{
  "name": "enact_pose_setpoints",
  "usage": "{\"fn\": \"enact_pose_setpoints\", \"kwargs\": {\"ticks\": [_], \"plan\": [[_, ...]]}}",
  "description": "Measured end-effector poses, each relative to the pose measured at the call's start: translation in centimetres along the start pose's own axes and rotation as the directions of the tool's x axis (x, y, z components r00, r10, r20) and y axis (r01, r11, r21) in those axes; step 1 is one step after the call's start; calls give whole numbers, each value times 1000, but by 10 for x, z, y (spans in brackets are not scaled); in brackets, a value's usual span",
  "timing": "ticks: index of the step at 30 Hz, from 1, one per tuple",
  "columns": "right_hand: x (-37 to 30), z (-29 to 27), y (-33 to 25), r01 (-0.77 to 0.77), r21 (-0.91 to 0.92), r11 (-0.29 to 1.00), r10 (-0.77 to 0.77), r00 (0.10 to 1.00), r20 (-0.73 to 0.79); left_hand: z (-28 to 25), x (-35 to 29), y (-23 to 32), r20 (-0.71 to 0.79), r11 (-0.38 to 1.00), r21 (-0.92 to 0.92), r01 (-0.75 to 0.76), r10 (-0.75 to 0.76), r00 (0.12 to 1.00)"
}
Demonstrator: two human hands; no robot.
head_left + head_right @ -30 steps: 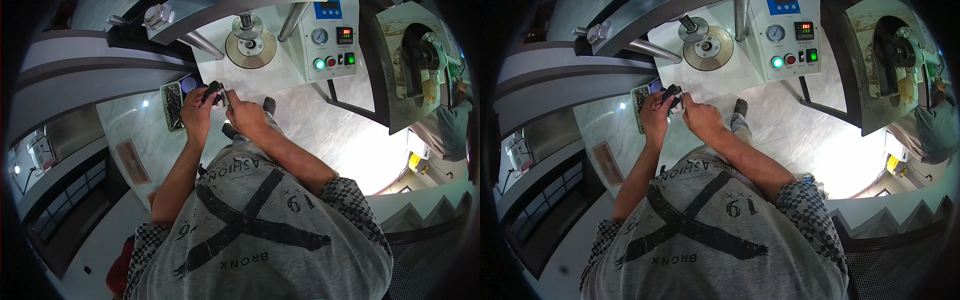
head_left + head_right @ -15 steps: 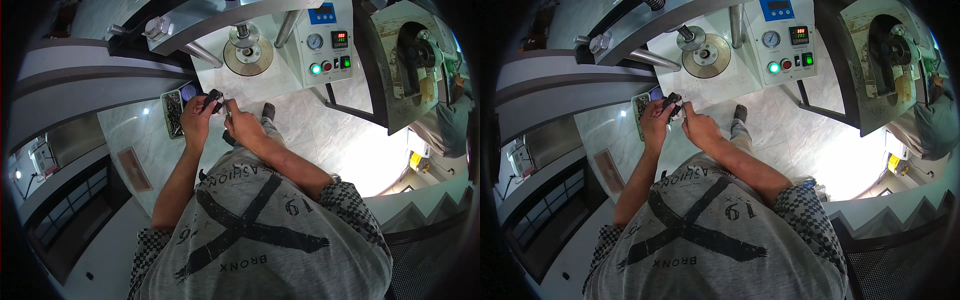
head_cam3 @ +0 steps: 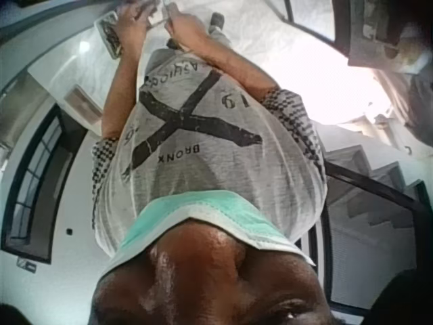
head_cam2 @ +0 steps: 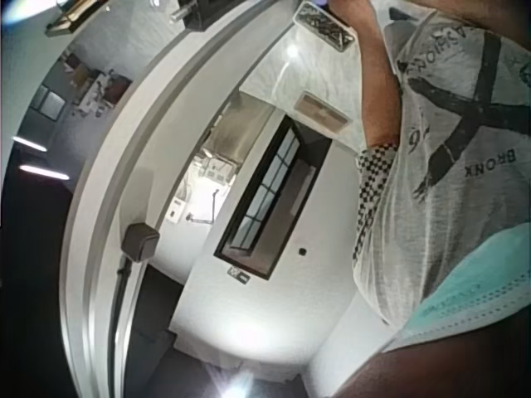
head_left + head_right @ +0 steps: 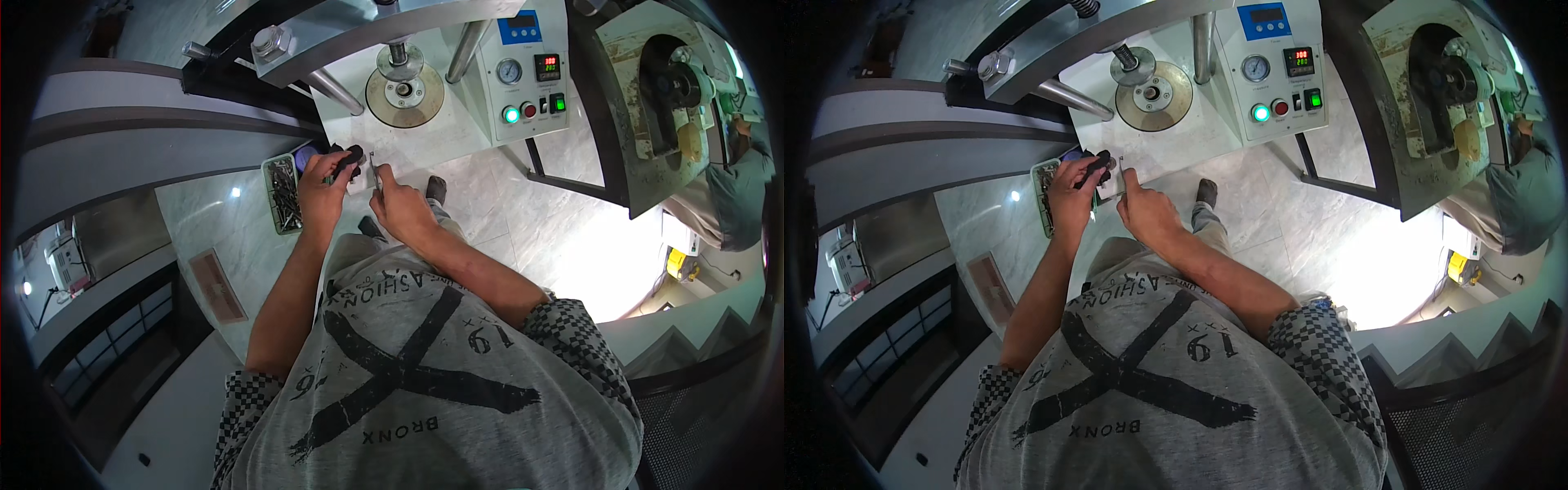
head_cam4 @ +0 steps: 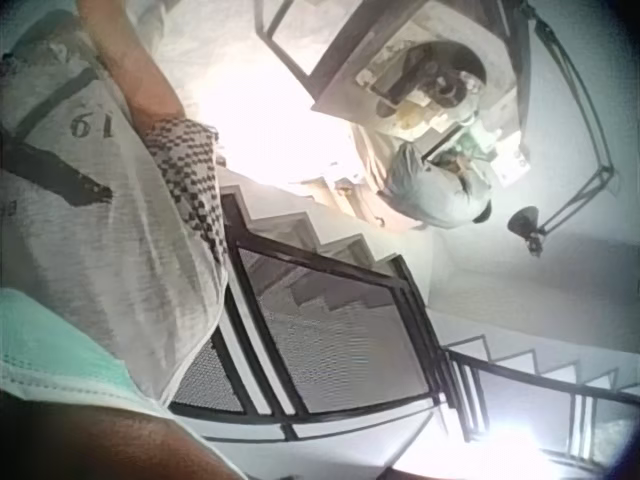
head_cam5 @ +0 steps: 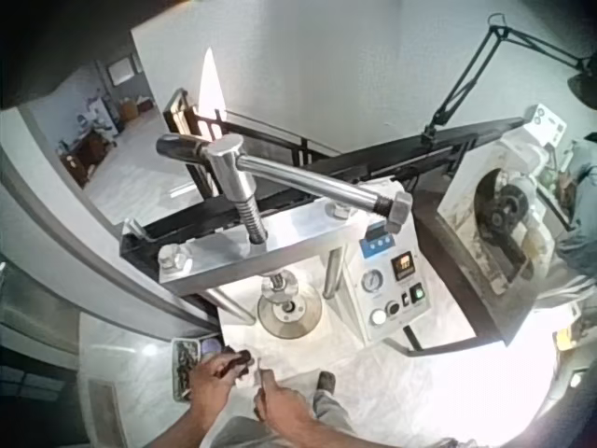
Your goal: The person prepares a dental mold within a metal flask and operates a press. They place the mold into the flask, position the assembly onto the press platform, and use the machine's controls to start the pressing process.
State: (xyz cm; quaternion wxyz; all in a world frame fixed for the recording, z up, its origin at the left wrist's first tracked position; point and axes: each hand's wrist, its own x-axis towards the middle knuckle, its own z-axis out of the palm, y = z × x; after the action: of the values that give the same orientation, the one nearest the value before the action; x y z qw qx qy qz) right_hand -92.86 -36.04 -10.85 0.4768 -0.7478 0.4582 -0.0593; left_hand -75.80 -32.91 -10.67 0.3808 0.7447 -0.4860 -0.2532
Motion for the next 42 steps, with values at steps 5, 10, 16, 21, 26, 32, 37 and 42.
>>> {"fn": "enact_pose_setpoints", "kwargs": {"ticks": [5, 10, 16, 21, 26, 32, 37, 42], "plan": [[-3, 3, 11, -30, 43, 999, 32, 997, -67, 15, 3, -7, 55, 994, -110, 16, -10, 998], [-7, 17, 27, -11, 222, 975, 54, 980, -192, 31, 10, -5, 131, 984, -169, -47, 70, 989], [-11, 14, 31, -39, 172, 984, 83, 963, -257, 34, 12, 0, 195, 980, -197, -23, 62, 979], [-12, 12, 30, -13, 138, 990, 52, 958, -284, 32, 14, 0, 212, 986, -163, -24, 59, 975], [-13, 4, 24, -68, 70, 995, 85, 957, -278, 33, 15, -11, 203, 972, -234, 28, 21, 979], [-11, 8, 19, -63, 134, 989, 89, 976, -199, 31, 12, -2, 193, 980, -194, 33, 5, 981], [-9, 15, 24, 6, 257, 966, 48, 978, -203, 32, 9, -13, 189, 960, -270, 74, -22, 982], [-8, 13, 28, -25, 250, 968, 70, 982, -173, 33, 8, -18, 189, 947, -312, 72, -12, 982]]}}
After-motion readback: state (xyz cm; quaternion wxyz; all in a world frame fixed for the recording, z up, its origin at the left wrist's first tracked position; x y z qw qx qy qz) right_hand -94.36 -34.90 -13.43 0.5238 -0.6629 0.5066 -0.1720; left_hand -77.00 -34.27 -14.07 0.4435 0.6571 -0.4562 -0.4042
